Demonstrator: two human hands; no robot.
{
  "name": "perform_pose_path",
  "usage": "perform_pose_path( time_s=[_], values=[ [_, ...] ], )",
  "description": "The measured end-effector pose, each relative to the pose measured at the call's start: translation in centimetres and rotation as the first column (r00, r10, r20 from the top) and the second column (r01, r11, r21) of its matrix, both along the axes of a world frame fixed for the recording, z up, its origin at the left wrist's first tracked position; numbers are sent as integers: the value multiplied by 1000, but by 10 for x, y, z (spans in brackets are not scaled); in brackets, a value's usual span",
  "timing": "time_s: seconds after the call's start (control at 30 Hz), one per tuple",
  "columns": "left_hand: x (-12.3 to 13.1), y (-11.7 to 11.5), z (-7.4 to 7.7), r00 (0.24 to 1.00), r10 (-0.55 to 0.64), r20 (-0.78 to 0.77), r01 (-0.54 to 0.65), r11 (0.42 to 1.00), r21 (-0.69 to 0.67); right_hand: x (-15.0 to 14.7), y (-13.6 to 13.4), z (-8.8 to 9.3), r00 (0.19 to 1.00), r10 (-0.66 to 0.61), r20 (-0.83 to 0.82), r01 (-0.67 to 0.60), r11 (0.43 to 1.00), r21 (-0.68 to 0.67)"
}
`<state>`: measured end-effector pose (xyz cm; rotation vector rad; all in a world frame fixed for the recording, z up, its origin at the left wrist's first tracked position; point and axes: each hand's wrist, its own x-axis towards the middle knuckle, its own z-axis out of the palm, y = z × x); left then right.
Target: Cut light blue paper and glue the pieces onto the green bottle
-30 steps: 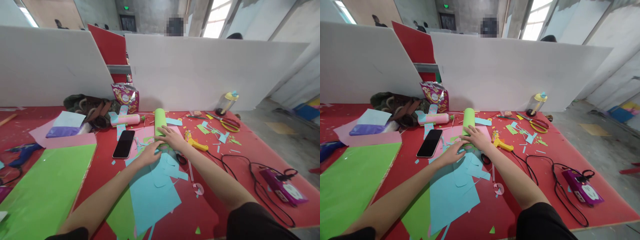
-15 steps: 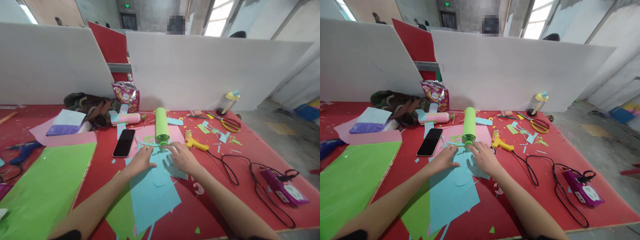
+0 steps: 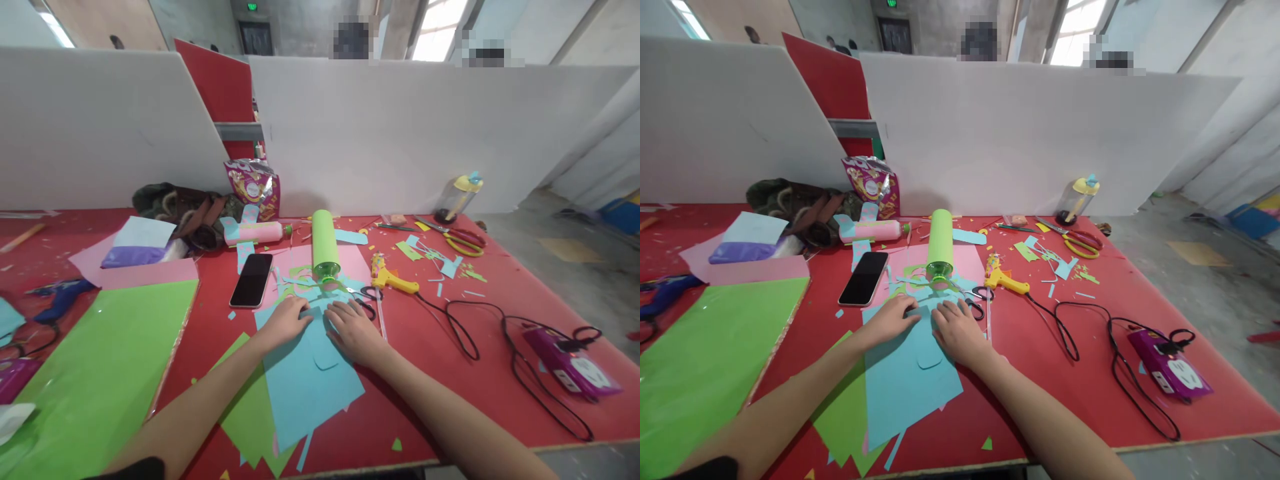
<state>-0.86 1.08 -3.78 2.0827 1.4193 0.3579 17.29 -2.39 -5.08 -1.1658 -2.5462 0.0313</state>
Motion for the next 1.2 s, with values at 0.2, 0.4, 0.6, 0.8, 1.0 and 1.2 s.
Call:
perform_pose_path(
  time_s=[0.2, 0.4, 0.6, 0.8, 1.0, 1.2],
  values=[
    [-8, 0, -1, 992, 38, 122, -36, 999, -23, 1, -2, -1, 999, -49, -21, 49, 999, -23],
    [-19, 4, -3, 956, 94, 276, -79, 995, -65, 0, -6, 2, 999, -30, -24, 29, 998, -59],
    [-22, 4, -3, 896, 231, 379, -224, 973, -63, -3, -10, 7, 999, 41, 7, -39, 989, -142],
    [-20, -2, 0, 879, 275, 391, -253, 962, -108, -5, -12, 15, 998, 35, 50, -22, 967, -252],
    [-14, -8, 1, 910, 211, 357, -208, 977, -47, -10, -14, 13, 991, -62, 122, 88, 970, -228],
    [-15, -7, -1, 895, 265, 359, -275, 961, -24, -17, -17, 8, 988, -88, 125, 103, 988, -117]
  ],
)
